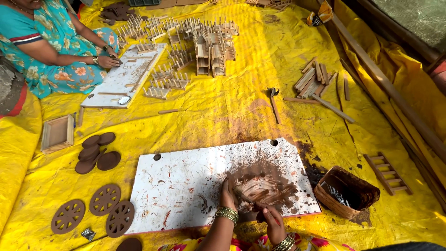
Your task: The person sits on the floor and coats wooden toy discs and toy parts with wet brown clay paste, spreading it over the surfaces with a brush and by hand, then sets the coated pieces aside and picks up the next piece.
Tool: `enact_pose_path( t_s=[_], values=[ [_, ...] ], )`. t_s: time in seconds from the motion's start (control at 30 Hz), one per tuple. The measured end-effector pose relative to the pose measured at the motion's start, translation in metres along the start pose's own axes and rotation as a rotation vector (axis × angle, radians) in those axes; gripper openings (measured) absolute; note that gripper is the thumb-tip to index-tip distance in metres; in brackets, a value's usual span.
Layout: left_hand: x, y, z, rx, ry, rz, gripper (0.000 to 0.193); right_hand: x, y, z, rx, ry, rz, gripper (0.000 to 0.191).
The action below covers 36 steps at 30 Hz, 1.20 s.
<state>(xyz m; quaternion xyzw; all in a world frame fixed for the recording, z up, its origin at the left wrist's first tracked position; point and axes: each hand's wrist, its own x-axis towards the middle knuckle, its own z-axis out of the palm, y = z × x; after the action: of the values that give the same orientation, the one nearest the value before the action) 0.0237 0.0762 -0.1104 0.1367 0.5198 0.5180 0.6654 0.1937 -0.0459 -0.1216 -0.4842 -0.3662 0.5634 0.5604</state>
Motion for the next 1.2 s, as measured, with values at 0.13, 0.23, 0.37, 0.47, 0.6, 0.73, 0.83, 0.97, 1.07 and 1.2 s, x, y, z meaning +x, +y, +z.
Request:
enact_pose_path(
  t_s=[0.13,0.23,0.37,0.47,0.6,0.73,0.83,0.97,1.07,1.2],
  values=[
    [-0.003,0.001,0.006,0.042,0.050,-0.102,0.088,0.003,-0.011,0.002,0.035,0.037,0.056,0.042],
    [-0.008,0.000,0.009,0.019,0.025,-0.121,0.088,-0.001,-0.017,0.004,-0.029,0.027,0.003,0.041],
    [-0.009,-0.002,0.012,0.018,0.029,-0.116,0.089,-0.001,-0.016,0.006,-0.049,0.064,0.067,0.041],
    [-0.011,0.000,0.016,-0.003,0.036,-0.090,0.091,0.005,-0.013,0.003,-0.084,0.060,0.074,0.041],
    [-0.012,0.004,0.018,0.002,0.100,-0.174,0.091,0.005,-0.007,-0.001,-0.067,0.055,0.009,0.041],
    [-0.013,0.012,0.016,-0.103,0.059,-0.137,0.087,-0.017,-0.001,-0.002,-0.096,0.087,-0.098,0.039],
    [-0.011,0.006,0.018,-0.299,0.050,-0.220,0.083,-0.021,-0.006,-0.004,-0.104,0.002,-0.196,0.039],
    [-0.013,-0.021,0.028,-0.043,-0.048,-0.306,0.089,-0.006,-0.020,-0.013,-0.165,0.083,-0.225,0.038],
    [-0.011,-0.027,0.028,-0.023,-0.083,-0.299,0.091,-0.015,-0.026,-0.011,-0.198,0.074,-0.280,0.037],
    [-0.003,-0.004,0.016,-0.262,0.004,-0.291,0.084,-0.040,-0.023,0.007,-0.302,0.049,-0.370,0.033]
  ],
)
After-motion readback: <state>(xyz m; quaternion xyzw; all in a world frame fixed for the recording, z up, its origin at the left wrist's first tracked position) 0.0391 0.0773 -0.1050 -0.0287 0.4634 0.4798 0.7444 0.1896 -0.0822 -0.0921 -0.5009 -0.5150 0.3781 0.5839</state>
